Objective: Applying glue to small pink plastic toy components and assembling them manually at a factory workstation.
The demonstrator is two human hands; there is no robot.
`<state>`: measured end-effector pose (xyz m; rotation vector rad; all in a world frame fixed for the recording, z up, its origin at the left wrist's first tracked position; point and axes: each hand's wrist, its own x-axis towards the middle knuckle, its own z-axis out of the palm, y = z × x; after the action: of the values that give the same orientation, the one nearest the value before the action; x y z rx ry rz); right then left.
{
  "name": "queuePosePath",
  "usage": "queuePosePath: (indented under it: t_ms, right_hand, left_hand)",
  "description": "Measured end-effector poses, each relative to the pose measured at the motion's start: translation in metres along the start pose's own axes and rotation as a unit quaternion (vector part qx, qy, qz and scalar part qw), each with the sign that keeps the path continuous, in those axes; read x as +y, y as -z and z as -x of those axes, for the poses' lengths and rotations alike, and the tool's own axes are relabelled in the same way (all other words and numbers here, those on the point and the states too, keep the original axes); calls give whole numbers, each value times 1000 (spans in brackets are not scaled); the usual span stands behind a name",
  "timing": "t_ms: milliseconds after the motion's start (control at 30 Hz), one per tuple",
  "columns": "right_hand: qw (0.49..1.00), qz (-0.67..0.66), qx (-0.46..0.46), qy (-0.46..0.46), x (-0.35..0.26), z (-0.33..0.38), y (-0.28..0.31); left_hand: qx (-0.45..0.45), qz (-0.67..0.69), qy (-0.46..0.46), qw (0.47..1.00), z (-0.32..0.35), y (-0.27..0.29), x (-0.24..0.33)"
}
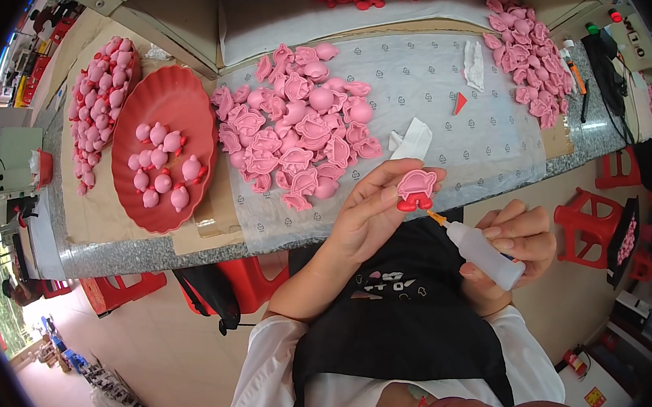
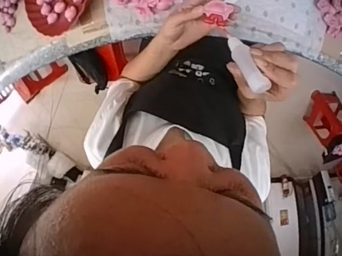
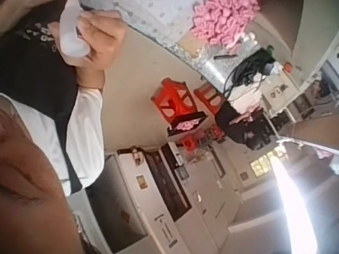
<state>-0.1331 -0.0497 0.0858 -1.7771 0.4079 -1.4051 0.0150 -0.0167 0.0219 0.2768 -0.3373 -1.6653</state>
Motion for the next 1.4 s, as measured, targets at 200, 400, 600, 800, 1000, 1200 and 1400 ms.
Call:
queuePosePath:
  t_ms: [200,400,600,800,1000,1200,1400]
  right_hand:
    - [998,7,60,10,0,3,-2]
    - [999,10,47,12,1,-1,-8]
    - [998,31,59,17,5,3,-13]
    - [998,19,65,13,5,3,-11]
    - [998,35,44,34,6,-5,-11]
    - [997,54,33,46,9,-5,-10]
    - [997,55,23,45,10,-4,-10]
  left_hand:
    - [2,0,2,1000,0,0,0]
    - [0,-20,6,1000,-1,-2,-1]
    - [-7,-34,10,999,1,-2,-1]
    - [-7,-35,9,999,1,-2,-1]
    - [-8,-32,13,999,0,-3,0]
    - [-8,-33,13,999,0,-3,0]
    - [-5,-34,10,999,-1,-3,-2]
